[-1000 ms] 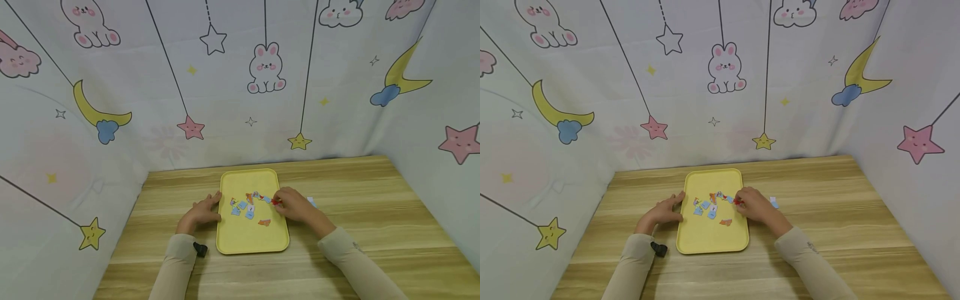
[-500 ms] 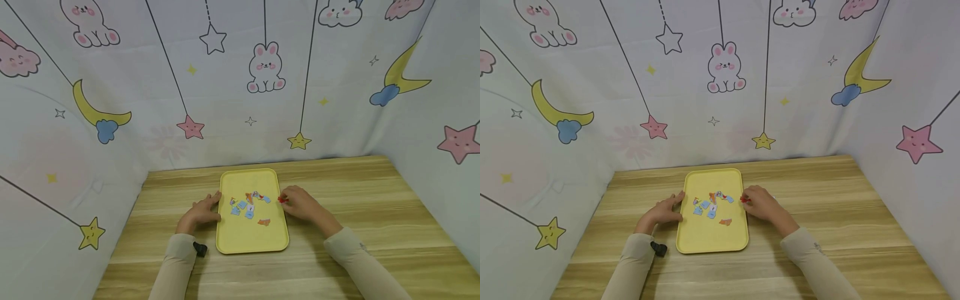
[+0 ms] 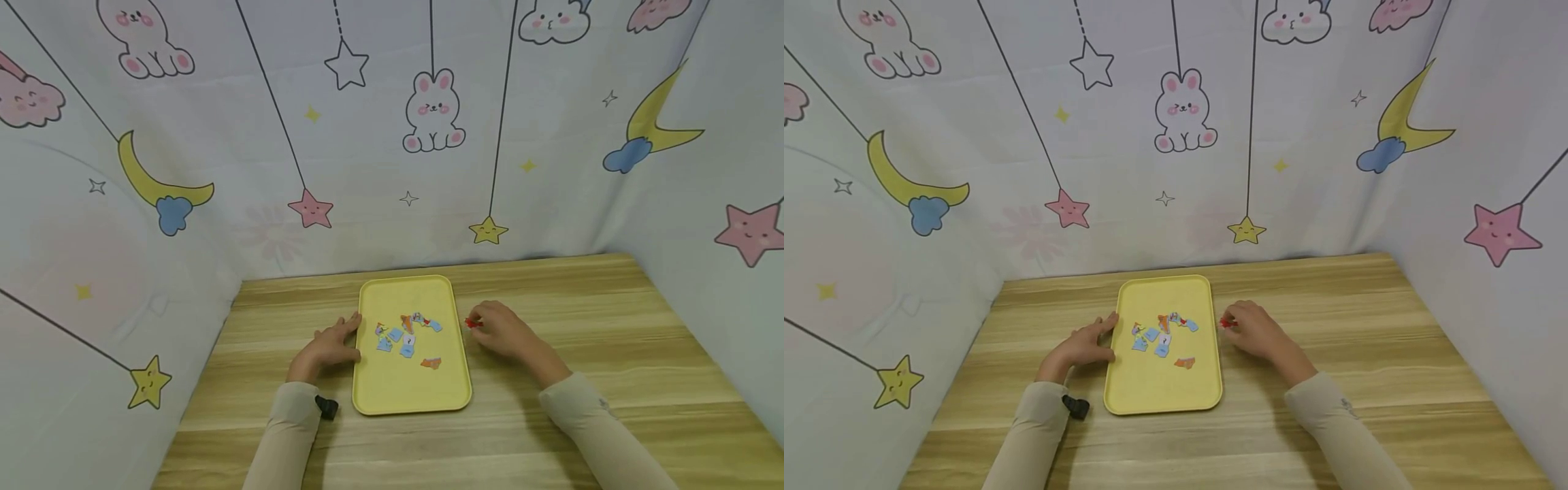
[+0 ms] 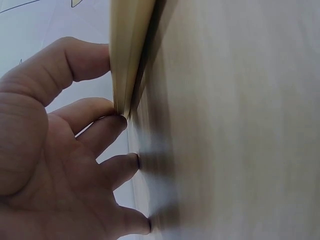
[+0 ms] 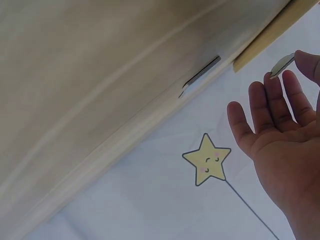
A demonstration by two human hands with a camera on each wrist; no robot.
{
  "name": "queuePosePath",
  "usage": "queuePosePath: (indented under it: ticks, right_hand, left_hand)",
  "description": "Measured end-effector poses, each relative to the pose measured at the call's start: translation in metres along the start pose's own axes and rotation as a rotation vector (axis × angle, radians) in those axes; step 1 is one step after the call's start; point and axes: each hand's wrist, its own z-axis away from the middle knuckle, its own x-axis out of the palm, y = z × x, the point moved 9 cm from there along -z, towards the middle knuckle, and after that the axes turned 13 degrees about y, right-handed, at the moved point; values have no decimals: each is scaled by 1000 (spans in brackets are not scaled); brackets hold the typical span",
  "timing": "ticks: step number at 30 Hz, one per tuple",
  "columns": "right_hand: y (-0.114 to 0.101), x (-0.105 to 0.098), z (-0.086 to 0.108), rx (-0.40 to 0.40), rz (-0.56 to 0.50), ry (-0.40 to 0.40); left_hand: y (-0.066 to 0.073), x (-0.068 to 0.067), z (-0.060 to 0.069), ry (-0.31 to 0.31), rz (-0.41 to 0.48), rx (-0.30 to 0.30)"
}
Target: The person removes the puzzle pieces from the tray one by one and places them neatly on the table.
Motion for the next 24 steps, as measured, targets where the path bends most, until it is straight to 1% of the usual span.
queuePosePath:
  ticks: [4, 11, 19, 24]
  right_hand:
    - [4, -5, 2, 14, 0, 7]
    - [12, -15, 5, 42, -8, 11]
    - [24, -25, 14, 87, -2, 20]
    - [29, -30, 18, 92, 5, 25]
  left_hand:
    - [-2, 0, 1, -4, 5, -9]
    - [-1, -1, 1, 1, 7, -8]
    - [-1, -1, 1, 1, 12, -8]
    - [-1, 0, 1, 1, 14, -6]
